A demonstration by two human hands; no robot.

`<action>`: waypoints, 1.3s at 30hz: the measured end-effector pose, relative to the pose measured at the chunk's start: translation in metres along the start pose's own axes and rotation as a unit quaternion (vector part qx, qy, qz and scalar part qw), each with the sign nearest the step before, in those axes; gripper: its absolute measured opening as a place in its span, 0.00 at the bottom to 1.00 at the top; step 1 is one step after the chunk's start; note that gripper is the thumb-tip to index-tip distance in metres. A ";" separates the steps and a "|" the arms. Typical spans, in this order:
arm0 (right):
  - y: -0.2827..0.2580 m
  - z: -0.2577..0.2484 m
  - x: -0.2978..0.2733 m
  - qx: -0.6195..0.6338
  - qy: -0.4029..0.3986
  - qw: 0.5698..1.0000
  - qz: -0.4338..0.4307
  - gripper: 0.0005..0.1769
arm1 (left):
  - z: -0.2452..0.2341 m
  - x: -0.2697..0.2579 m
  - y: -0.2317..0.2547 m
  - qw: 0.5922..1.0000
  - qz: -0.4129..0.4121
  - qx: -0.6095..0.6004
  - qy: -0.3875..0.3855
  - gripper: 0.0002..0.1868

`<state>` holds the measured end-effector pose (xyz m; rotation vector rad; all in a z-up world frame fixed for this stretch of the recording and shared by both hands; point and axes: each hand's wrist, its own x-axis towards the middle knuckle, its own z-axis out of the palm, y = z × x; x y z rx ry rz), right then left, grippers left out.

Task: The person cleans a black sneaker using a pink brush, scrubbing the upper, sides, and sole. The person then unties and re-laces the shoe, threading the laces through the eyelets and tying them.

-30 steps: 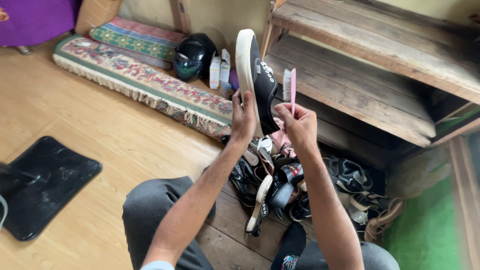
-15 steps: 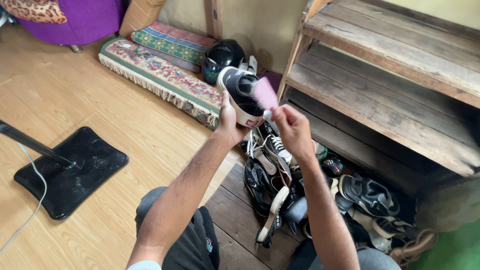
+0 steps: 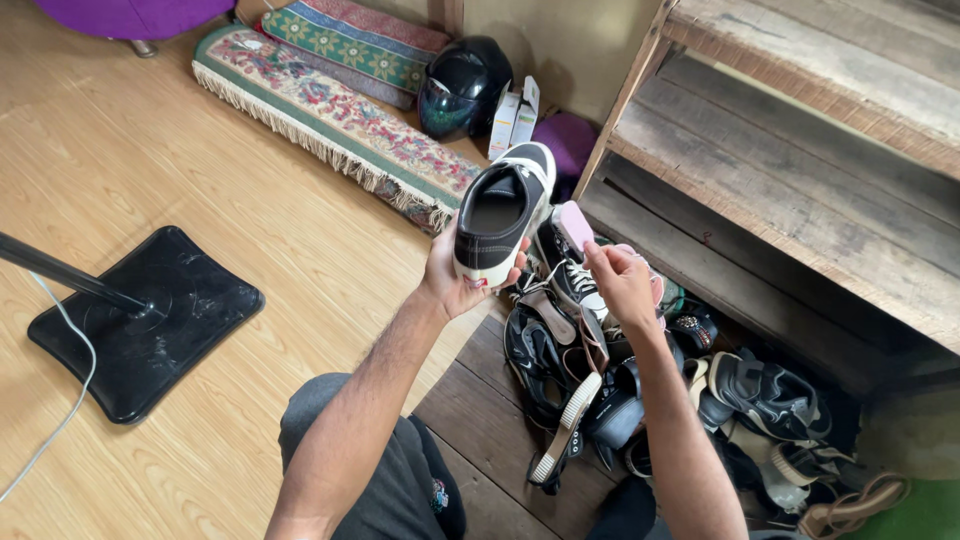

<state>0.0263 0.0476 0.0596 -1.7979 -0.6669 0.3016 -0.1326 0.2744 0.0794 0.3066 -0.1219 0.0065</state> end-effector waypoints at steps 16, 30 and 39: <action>0.016 0.015 0.006 -0.032 0.135 0.990 0.039 0.21 | -0.019 -0.028 -0.012 0.991 -0.004 0.136 0.017 0.31; 0.033 0.027 -0.013 0.079 -0.064 0.995 -0.004 0.20 | -0.040 -0.025 -0.008 0.991 -0.054 0.118 0.003 0.41; 0.037 -0.025 -0.008 0.026 0.075 0.988 0.132 0.20 | -0.041 -0.021 0.001 0.960 -0.052 0.243 0.129 0.36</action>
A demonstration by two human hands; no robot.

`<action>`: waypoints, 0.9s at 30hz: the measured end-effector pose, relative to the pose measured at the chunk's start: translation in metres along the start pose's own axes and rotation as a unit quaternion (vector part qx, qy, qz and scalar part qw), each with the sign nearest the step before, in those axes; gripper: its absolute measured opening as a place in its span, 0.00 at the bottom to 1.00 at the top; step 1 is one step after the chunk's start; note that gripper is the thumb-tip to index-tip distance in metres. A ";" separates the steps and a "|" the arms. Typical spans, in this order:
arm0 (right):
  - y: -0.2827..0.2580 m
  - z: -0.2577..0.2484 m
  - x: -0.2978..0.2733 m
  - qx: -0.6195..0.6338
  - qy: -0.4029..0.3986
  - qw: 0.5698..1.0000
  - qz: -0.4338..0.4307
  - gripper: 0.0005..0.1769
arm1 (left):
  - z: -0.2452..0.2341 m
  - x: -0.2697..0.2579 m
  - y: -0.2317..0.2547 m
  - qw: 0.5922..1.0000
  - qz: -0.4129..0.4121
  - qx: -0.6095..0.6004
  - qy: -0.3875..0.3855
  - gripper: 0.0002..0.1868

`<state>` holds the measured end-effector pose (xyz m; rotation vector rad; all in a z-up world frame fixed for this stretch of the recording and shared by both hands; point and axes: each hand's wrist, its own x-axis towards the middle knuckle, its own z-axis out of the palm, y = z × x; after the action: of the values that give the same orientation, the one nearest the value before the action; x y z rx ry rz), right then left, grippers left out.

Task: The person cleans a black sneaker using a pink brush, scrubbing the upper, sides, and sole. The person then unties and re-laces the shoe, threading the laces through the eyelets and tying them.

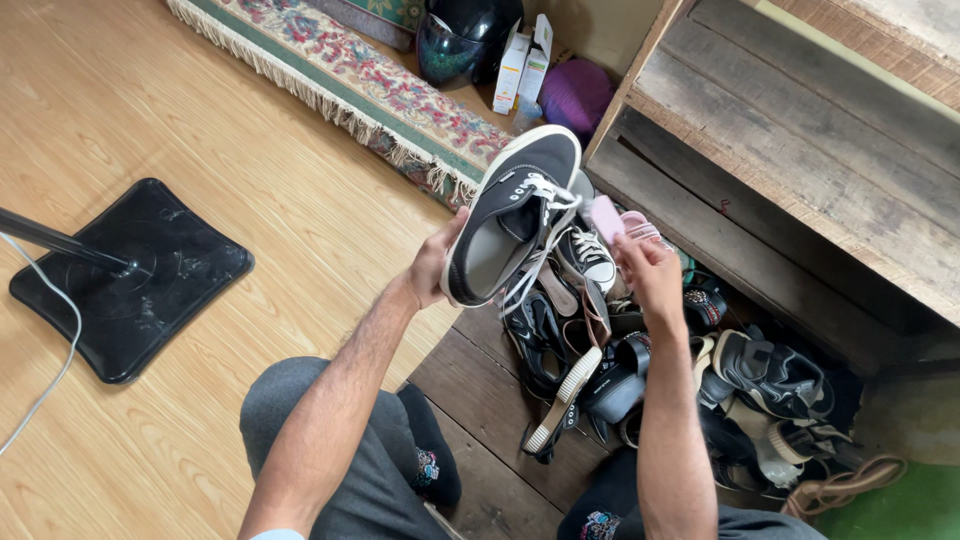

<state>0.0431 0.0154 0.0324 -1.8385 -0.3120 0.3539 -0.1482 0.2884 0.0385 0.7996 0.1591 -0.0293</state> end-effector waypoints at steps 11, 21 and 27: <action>-0.030 0.053 -0.046 -0.057 -0.099 0.987 -0.117 0.18 | 0.002 0.007 -0.026 0.895 0.120 0.425 0.068 0.31; 0.023 0.019 0.005 0.000 0.037 0.998 -0.059 0.22 | -0.013 0.005 -0.032 0.952 0.059 0.300 -0.019 0.29; 0.043 0.000 0.010 0.143 0.106 0.984 -0.003 0.23 | -0.003 0.002 -0.019 0.959 0.102 0.262 -0.025 0.29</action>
<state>0.0538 0.0074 -0.0094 -1.5756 -0.1119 0.1859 -0.1479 0.2776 0.0226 1.3411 0.0161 0.1083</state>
